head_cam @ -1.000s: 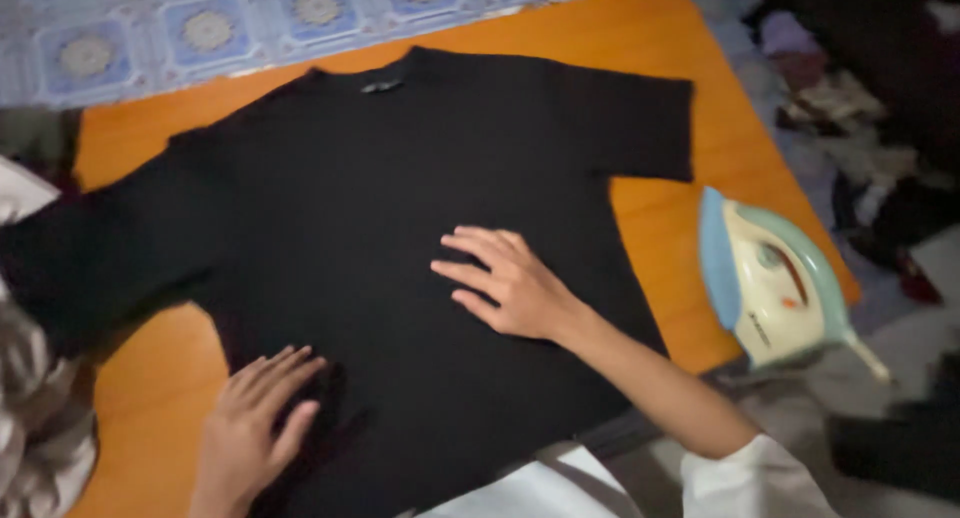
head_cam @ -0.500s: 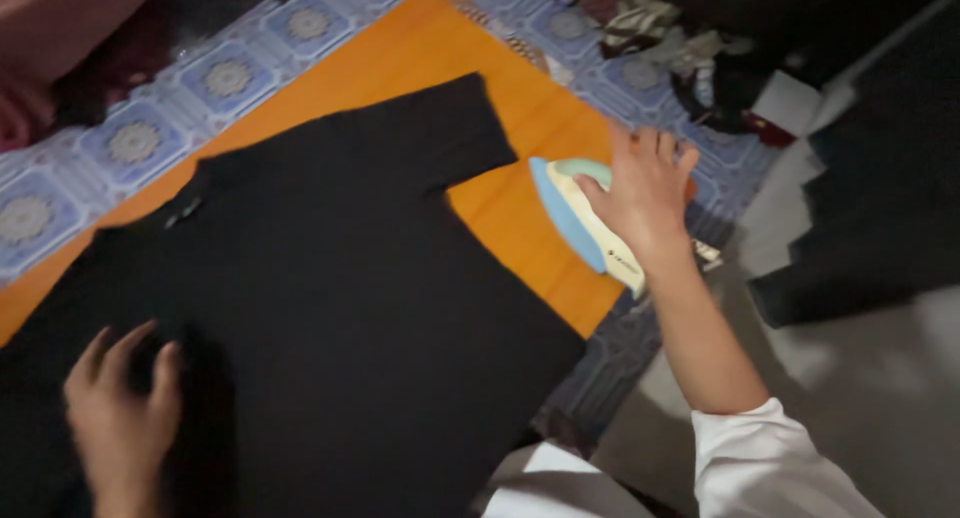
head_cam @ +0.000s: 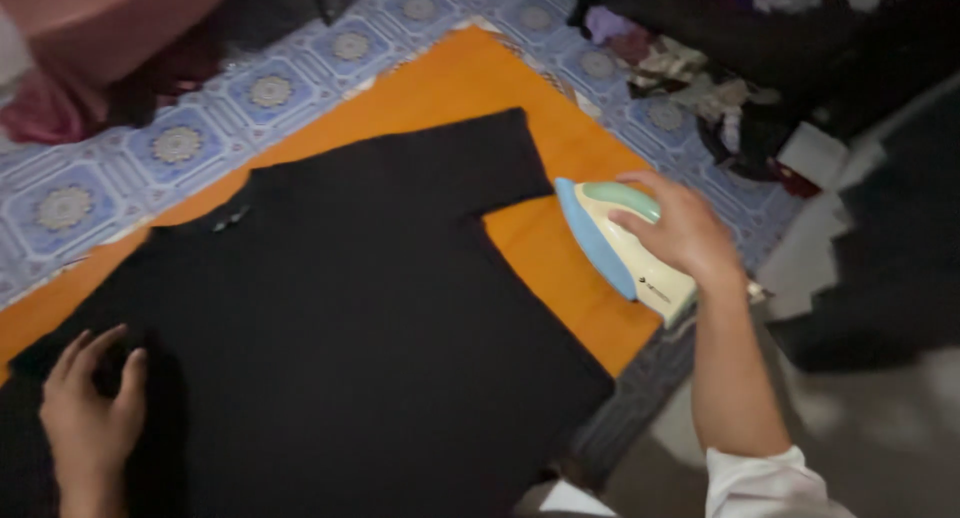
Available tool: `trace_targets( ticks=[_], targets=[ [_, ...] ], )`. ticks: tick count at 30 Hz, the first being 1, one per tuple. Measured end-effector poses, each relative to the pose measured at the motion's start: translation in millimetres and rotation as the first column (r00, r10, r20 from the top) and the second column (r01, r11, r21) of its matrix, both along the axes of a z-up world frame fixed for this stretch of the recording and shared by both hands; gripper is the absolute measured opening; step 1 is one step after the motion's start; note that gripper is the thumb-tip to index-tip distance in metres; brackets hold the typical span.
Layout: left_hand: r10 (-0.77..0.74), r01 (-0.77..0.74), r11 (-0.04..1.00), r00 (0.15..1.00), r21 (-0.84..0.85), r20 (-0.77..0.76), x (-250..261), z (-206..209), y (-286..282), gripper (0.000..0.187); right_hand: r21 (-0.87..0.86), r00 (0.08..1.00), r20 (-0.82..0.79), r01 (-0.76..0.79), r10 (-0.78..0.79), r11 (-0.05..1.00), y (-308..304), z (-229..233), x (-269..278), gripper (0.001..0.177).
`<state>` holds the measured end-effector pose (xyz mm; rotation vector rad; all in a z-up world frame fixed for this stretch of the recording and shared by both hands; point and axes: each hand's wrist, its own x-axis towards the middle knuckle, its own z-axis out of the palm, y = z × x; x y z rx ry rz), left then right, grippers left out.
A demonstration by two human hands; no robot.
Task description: The recorder is ironing a black t-shirt on a wooden table.
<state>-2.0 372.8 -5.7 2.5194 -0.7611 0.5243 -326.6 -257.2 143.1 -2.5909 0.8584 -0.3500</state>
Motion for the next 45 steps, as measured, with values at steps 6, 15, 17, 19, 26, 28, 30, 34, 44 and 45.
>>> trace_targets(
  ticks=[6, 15, 17, 19, 26, 28, 30, 34, 44, 45],
  targets=[
    [0.149, -0.161, 0.986, 0.970, -0.050, -0.195, -22, 22, -4, 0.041, 0.031, 0.985, -0.009, -0.169, 0.170, 0.985, 96, 90, 70, 0.052],
    [0.193, -0.231, 0.964, 0.948, -0.129, -0.253, -23, 17, -2, 0.043, 0.168, 0.746, 0.030, -0.660, 0.665, 0.733, 221, 53, 179, 0.058],
    [0.226, -0.266, 0.957, 0.934, -0.118, -0.277, -24, 13, 0, 0.046, 0.175, 0.700, -0.027, -0.700, 0.714, 0.693, 251, 46, 189, 0.057],
    [0.246, -0.289, 0.952, 0.921, -0.104, -0.301, -24, 16, -3, 0.050, 0.185, 0.657, -0.083, -0.729, 0.750, 0.659, 274, 42, 196, 0.056],
    [0.263, -0.294, 0.955, 0.889, -0.027, -0.375, -19, 18, -1, 0.055, 0.258, 0.456, -0.193, -0.831, 0.869, 0.493, 319, 23, 211, 0.052],
    [0.263, -0.293, 0.956, 0.889, -0.025, -0.376, -18, 19, -2, 0.055, 0.268, 0.457, -0.190, -0.828, 0.869, 0.494, 317, 19, 217, 0.049],
    [0.271, -0.305, 0.952, 0.881, -0.028, -0.388, -19, 22, -4, 0.054, 0.209, 0.476, -0.207, -0.832, 0.854, 0.514, 311, 15, 225, 0.052],
    [0.273, -0.307, 0.951, 0.872, -0.020, -0.407, -21, 24, -4, 0.055, 0.163, 0.536, -0.221, -0.803, 0.815, 0.573, 304, 21, 234, 0.051],
    [0.262, -0.289, 0.957, 0.892, -0.019, -0.367, -17, 14, -1, 0.055, 0.306, 0.364, -0.131, -0.870, 0.922, 0.387, 344, 30, 204, 0.049],
    [0.268, -0.292, 0.956, 0.895, -0.014, -0.357, -18, 13, -1, 0.055, 0.309, 0.336, -0.137, -0.880, 0.932, 0.362, 349, 31, 198, 0.050]
  ],
)
